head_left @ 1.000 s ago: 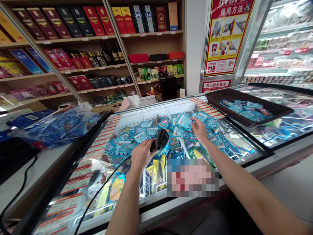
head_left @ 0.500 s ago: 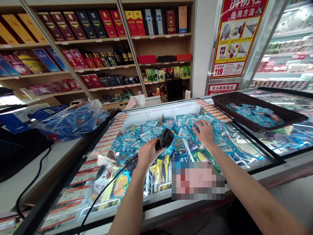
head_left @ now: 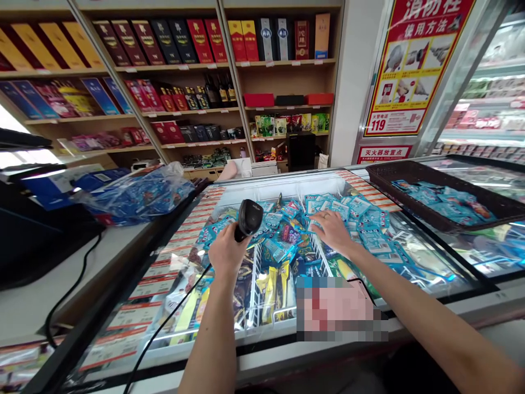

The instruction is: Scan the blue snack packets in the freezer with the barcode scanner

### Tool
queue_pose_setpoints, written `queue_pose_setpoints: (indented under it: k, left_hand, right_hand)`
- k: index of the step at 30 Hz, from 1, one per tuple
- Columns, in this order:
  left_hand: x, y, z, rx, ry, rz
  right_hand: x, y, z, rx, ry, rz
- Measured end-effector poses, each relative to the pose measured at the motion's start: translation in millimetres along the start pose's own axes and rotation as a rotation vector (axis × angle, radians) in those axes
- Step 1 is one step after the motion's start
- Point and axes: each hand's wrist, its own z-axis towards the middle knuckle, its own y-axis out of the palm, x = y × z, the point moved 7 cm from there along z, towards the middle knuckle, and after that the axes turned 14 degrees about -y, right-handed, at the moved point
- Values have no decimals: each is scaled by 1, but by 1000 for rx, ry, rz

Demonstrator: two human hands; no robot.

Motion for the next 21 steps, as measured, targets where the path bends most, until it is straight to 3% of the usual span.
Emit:
queue_pose_setpoints:
  k: [3,8,14,17,21]
  left_hand:
    - [-6,-2,2,31,-28,21]
    - [-9,3,1,10,-32,32]
    - [-9,4,2,8,-18,35]
    - [-6,5,1,-2,1,42]
    - [0,5,-2,-14,35,47]
  right_hand:
    - [-19,23,21,-117,-91,67]
    - [-50,55,56,-202,-196,163]
    - [-61,76,64,-311,-264,210]
    - [-51,69,57,-261,-231,234]
    - [-29,58,48,-162,-20,171]
